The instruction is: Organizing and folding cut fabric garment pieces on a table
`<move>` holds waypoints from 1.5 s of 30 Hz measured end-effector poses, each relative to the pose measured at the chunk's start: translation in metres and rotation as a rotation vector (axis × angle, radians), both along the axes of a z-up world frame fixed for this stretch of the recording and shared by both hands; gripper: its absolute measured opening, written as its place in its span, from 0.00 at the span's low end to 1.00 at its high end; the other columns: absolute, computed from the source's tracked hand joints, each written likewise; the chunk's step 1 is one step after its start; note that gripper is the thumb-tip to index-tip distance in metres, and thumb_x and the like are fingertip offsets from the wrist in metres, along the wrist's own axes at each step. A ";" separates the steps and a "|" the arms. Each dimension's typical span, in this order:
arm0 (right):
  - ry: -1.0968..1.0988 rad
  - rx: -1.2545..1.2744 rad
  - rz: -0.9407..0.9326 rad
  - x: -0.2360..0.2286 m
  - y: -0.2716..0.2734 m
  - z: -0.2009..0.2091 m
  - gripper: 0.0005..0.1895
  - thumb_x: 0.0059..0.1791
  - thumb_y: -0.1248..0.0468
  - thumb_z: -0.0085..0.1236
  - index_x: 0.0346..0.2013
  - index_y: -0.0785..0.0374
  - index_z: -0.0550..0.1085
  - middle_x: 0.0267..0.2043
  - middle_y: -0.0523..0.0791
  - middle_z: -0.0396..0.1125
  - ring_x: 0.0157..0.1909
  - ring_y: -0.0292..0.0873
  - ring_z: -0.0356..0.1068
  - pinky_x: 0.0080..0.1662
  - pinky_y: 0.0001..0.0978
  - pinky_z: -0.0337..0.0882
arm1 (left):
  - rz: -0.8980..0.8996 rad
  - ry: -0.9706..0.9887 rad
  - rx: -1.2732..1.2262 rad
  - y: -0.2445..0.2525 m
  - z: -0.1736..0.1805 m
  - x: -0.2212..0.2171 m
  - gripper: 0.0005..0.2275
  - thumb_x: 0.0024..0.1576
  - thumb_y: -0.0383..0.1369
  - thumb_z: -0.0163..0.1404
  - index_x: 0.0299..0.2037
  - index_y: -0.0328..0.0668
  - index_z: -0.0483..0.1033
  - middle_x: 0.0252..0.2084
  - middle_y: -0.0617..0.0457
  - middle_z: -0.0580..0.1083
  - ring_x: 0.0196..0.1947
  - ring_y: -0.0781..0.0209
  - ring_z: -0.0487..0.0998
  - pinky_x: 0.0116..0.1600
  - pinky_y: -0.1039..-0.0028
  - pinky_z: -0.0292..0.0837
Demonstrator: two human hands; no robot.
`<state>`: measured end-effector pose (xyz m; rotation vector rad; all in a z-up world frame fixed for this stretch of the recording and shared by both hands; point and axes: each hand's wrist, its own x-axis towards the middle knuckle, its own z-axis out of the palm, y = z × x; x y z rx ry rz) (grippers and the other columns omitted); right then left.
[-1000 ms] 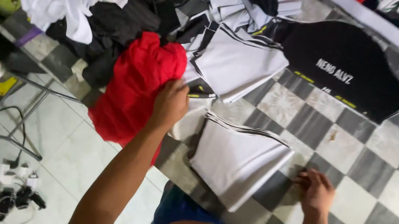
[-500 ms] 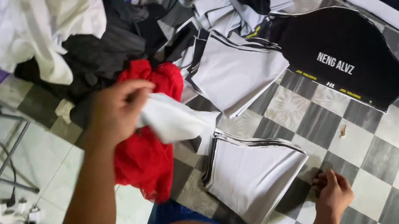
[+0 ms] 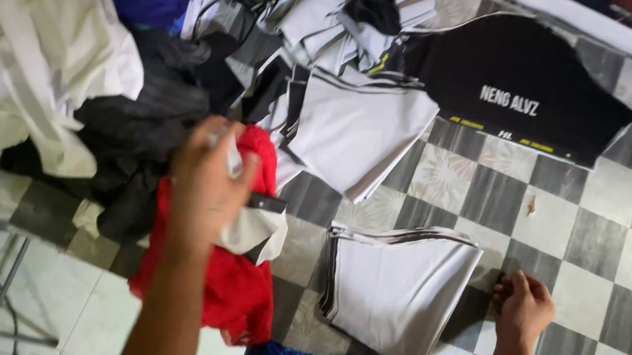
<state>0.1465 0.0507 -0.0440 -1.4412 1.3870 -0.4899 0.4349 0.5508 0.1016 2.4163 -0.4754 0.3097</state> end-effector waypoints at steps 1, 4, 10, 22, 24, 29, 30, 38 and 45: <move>-0.019 0.009 -0.013 0.000 -0.003 -0.005 0.04 0.59 0.63 0.62 0.44 0.60 0.78 0.30 0.45 0.73 0.26 0.37 0.71 0.25 0.29 0.67 | -0.028 0.124 -0.032 -0.020 -0.010 -0.002 0.22 0.62 0.33 0.64 0.65 0.37 0.78 0.69 0.34 0.72 0.64 0.33 0.77 0.69 0.48 0.73; -0.005 0.015 -0.025 0.000 -0.002 -0.002 0.05 0.59 0.62 0.62 0.43 0.61 0.78 0.30 0.45 0.73 0.25 0.37 0.70 0.24 0.30 0.65 | -0.130 0.164 -0.046 -0.080 -0.040 -0.003 0.25 0.63 0.38 0.63 0.69 0.41 0.75 0.76 0.33 0.68 0.70 0.30 0.74 0.70 0.45 0.72; -0.050 -0.079 0.031 -0.013 -0.025 -0.041 0.10 0.62 0.60 0.66 0.44 0.66 0.79 0.29 0.51 0.71 0.23 0.41 0.68 0.22 0.38 0.67 | -0.108 -0.167 0.066 -0.176 -0.130 0.047 0.34 0.60 0.50 0.64 0.75 0.46 0.73 0.76 0.31 0.67 0.74 0.28 0.74 0.68 0.36 0.74; 0.043 0.038 -0.056 0.001 -0.015 -0.007 0.10 0.62 0.61 0.64 0.41 0.60 0.75 0.30 0.44 0.69 0.25 0.37 0.67 0.23 0.32 0.63 | -0.133 0.006 0.379 -0.164 -0.156 0.018 0.35 0.67 0.60 0.44 0.83 0.57 0.64 0.86 0.43 0.61 0.85 0.35 0.58 0.83 0.36 0.48; 0.051 0.032 -0.038 0.000 -0.017 -0.016 0.11 0.63 0.59 0.64 0.41 0.60 0.76 0.31 0.44 0.70 0.25 0.36 0.68 0.22 0.31 0.64 | -0.129 0.002 0.364 -0.164 -0.157 0.024 0.35 0.65 0.59 0.48 0.82 0.56 0.66 0.86 0.41 0.62 0.85 0.33 0.58 0.83 0.34 0.47; 0.046 0.093 -0.070 0.011 -0.007 0.008 0.08 0.63 0.62 0.62 0.44 0.61 0.73 0.30 0.45 0.67 0.24 0.40 0.64 0.23 0.35 0.56 | -0.256 0.175 0.355 -0.184 -0.156 0.046 0.38 0.69 0.65 0.36 0.84 0.56 0.57 0.89 0.39 0.50 0.88 0.32 0.48 0.84 0.27 0.32; 0.049 0.094 -0.070 0.012 -0.009 0.005 0.08 0.63 0.62 0.62 0.44 0.61 0.73 0.30 0.45 0.67 0.24 0.40 0.64 0.23 0.35 0.56 | -0.256 0.178 0.356 -0.187 -0.155 0.051 0.38 0.69 0.65 0.36 0.84 0.56 0.57 0.89 0.39 0.50 0.88 0.32 0.48 0.84 0.27 0.32; 0.029 0.093 -0.061 0.003 -0.024 -0.014 0.10 0.64 0.60 0.62 0.41 0.57 0.72 0.29 0.44 0.66 0.24 0.40 0.65 0.21 0.33 0.54 | -0.271 0.133 0.407 -0.196 -0.155 0.058 0.37 0.70 0.63 0.36 0.85 0.54 0.58 0.89 0.40 0.52 0.87 0.32 0.50 0.84 0.31 0.40; 0.000 0.088 -0.063 -0.001 -0.026 -0.019 0.09 0.64 0.62 0.62 0.42 0.60 0.72 0.30 0.45 0.66 0.23 0.40 0.64 0.24 0.31 0.59 | -0.245 0.089 0.418 -0.195 -0.152 0.055 0.37 0.70 0.63 0.36 0.85 0.56 0.60 0.89 0.42 0.54 0.87 0.35 0.54 0.85 0.31 0.40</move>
